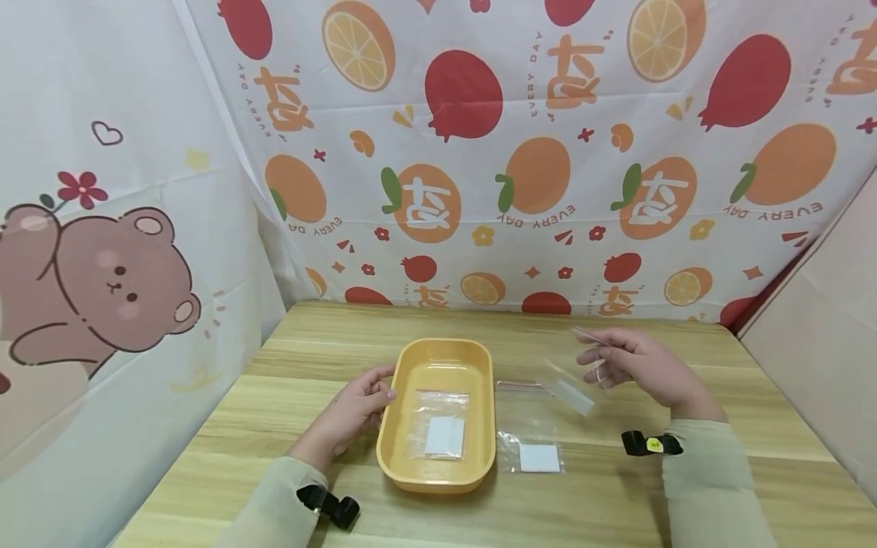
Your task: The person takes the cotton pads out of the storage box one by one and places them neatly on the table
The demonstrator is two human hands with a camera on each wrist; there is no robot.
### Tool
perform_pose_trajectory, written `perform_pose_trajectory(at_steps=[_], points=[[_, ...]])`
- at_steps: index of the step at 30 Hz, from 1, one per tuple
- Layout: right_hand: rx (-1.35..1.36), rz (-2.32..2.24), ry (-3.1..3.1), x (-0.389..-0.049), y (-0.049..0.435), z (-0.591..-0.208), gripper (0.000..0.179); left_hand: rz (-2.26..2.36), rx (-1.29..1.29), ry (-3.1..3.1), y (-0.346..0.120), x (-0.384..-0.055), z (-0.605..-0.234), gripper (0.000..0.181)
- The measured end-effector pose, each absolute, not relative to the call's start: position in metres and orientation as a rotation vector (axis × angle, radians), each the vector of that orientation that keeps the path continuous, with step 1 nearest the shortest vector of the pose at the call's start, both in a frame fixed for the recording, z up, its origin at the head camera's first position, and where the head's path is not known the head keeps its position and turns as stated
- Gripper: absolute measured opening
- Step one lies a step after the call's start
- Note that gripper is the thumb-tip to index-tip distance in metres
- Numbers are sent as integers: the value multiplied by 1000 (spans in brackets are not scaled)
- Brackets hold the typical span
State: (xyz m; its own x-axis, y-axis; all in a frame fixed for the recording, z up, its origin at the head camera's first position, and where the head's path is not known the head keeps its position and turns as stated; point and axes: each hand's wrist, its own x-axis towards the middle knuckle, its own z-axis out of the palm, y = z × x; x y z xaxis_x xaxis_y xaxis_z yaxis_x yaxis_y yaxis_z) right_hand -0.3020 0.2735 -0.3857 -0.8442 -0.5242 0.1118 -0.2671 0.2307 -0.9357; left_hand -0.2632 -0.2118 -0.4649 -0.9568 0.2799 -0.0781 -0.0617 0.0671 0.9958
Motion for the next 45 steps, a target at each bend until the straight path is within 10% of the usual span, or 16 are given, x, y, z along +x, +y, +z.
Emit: perform_pose_trajectory(at_steps=[45], points=[[-657,-1054,2500,-329,292,-457,20,1987,216,2078,-211,-263,-465,57]])
